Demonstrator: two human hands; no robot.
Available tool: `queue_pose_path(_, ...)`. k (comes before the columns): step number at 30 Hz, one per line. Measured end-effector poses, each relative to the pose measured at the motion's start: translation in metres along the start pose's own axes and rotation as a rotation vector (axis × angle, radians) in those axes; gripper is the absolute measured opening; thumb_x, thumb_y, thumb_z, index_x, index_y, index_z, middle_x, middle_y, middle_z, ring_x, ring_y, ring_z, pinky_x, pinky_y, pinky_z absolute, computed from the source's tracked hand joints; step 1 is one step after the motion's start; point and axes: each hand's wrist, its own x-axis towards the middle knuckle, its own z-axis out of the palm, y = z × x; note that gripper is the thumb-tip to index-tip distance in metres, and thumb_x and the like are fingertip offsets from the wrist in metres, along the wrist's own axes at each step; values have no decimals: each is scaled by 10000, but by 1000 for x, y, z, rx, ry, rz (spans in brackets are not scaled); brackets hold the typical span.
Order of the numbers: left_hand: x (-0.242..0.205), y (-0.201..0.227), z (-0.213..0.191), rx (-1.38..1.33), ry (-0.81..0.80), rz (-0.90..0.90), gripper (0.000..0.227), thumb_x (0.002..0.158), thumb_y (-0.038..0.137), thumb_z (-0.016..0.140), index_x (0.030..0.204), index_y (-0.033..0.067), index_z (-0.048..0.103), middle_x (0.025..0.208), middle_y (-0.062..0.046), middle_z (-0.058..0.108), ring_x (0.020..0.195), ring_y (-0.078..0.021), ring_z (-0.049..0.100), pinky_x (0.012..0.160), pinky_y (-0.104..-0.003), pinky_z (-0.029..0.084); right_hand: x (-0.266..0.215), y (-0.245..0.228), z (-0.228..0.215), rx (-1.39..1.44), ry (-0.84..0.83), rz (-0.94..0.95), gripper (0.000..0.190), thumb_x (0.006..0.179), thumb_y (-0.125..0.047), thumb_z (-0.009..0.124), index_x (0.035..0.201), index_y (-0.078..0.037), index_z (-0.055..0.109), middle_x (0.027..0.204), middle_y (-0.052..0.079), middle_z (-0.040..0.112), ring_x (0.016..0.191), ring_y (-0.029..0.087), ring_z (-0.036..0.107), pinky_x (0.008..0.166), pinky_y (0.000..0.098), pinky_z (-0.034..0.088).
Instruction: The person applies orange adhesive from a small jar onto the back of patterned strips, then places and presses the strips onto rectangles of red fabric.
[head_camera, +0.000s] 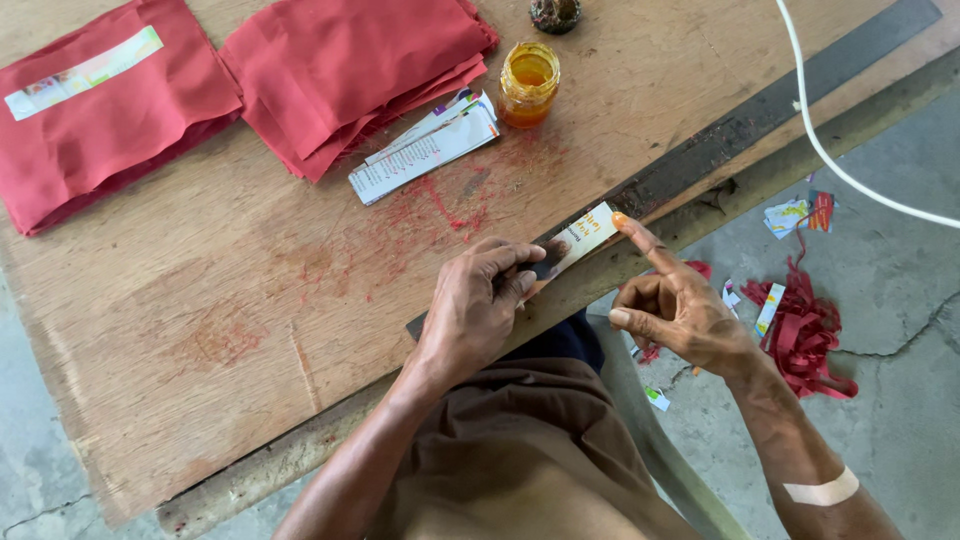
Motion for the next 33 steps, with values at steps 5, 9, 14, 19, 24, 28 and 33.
queue_pose_path(5,-1,1,0,32,22,79,250,881,62,728,1127,21,736,1044,-123,740,893,-271,722,796,-365,559,2,-12,8,-113,58,65,1046,828,-166,761,1653,-209,121,743,19,690,621,71,581,563,245,537)
queue_pose_path(9,0,4,-1,35,21,88,256,873,66,739,1126,23,736,1049,-126,740,902,-265,722,799,-362,561,-2,-26,24,-319,93,210,1064,817,-257,789,1680,-297,169,612,15,649,505,100,549,487,277,508)
queue_pose_path(14,-2,9,-4,2,-18,-55,247,899,78,711,1144,43,727,1017,-115,737,820,-240,734,754,-356,575,-3,-38,44,-406,16,91,1027,830,-176,763,1639,-273,137,622,14,654,546,82,503,540,282,488)
queue_pose_path(19,-16,8,-19,250,245,238,226,947,18,676,1167,30,729,1128,-149,702,984,-278,700,834,-373,572,-4,-43,65,-455,-12,87,1055,808,-124,751,1638,-300,126,654,18,711,547,103,562,580,297,540)
queue_pose_path(24,-36,0,-39,302,263,160,256,940,4,647,1190,18,699,1130,-159,695,1011,-331,696,856,-411,554,-2,-46,88,-513,-61,25,1024,817,-106,746,1623,-291,143,705,60,713,561,163,577,602,327,547)
queue_pose_path(28,-44,-9,-44,277,286,161,236,956,35,653,1188,-2,673,1129,-161,696,1021,-342,698,874,-410,552,-3,-43,102,-534,-105,56,990,835,-118,749,1617,-304,169,716,60,718,575,174,630,635,344,557)
queue_pose_path(33,-49,-14,-42,269,295,134,199,966,65,667,1153,3,687,1074,-146,706,999,-323,706,856,-400,555,-8,-28,104,-436,-153,-57,878,859,-129,771,1597,-225,305,722,61,714,600,164,633,621,341,569)
